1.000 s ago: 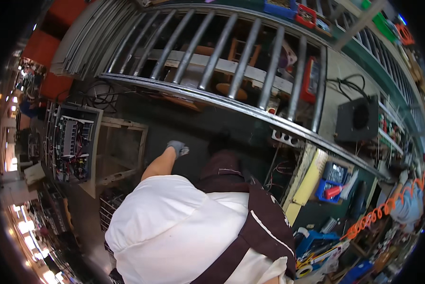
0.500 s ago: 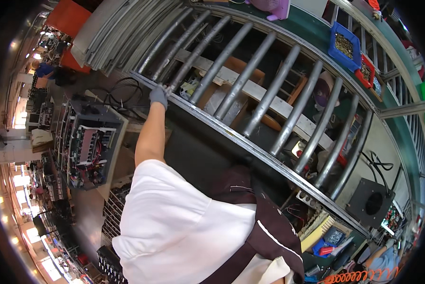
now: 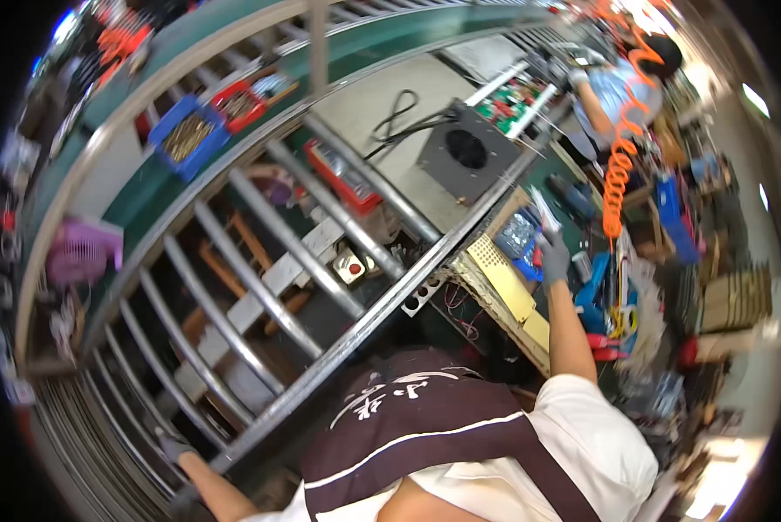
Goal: Apply sealant to components and connect wires inside an electronic chassis on an assembly line.
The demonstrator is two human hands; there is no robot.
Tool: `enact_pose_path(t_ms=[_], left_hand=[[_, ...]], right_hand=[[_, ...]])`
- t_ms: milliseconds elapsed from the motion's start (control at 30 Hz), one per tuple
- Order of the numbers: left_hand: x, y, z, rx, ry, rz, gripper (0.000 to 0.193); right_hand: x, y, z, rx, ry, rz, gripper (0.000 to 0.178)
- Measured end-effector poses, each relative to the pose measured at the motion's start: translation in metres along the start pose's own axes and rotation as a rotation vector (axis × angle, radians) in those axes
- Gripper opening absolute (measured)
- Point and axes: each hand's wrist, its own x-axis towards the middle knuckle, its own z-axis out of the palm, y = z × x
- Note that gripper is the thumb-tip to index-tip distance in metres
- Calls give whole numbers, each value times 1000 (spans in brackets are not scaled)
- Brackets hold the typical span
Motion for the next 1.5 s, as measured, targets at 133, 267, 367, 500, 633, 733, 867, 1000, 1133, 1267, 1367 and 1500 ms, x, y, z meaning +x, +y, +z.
enact_pose_path(t_ms=[133,267,367,500,633,733,867,1000,1133,1267,1367,1500], left_hand=[[-48,-90,191,855,-387,369,30],[-231,-236,401,1020,-944,683,41],[-291,-309,492,1054,-1261,1134,37],[-380,-385,599,1094,-1264,1397,36],[-392,-433,678,1531,-1287,1023,40],[-348,-435,690,1545,-1406,655,43],[-355,-441,692,1570,-1422,886,45],[-365,-449,688,1554,-1438,935,48],[-358,-431,671,1527,-1427,1012,47],[-312,-411,655,1324,-1470,1042,41],[-280,-392,633,1267,-1503,894,37],[-306,-348,592,1281,-1525,932,36]], right_hand=[[50,-32,29,294,-253,-103,67],[64,-32,66,381,-359,-138,69],[40,-40,74,146,-574,-305,57],[-27,3,64,257,-643,-123,47],[-52,41,28,337,-644,65,34],[-38,24,4,310,-581,114,34],[1,-2,11,203,-405,-201,44],[26,-54,29,197,-228,-415,64],[3,-80,37,282,-300,-370,66],[-52,-64,41,262,-362,-252,51],[-92,-39,53,311,-373,-44,39],[-137,-25,44,342,-437,57,28]])
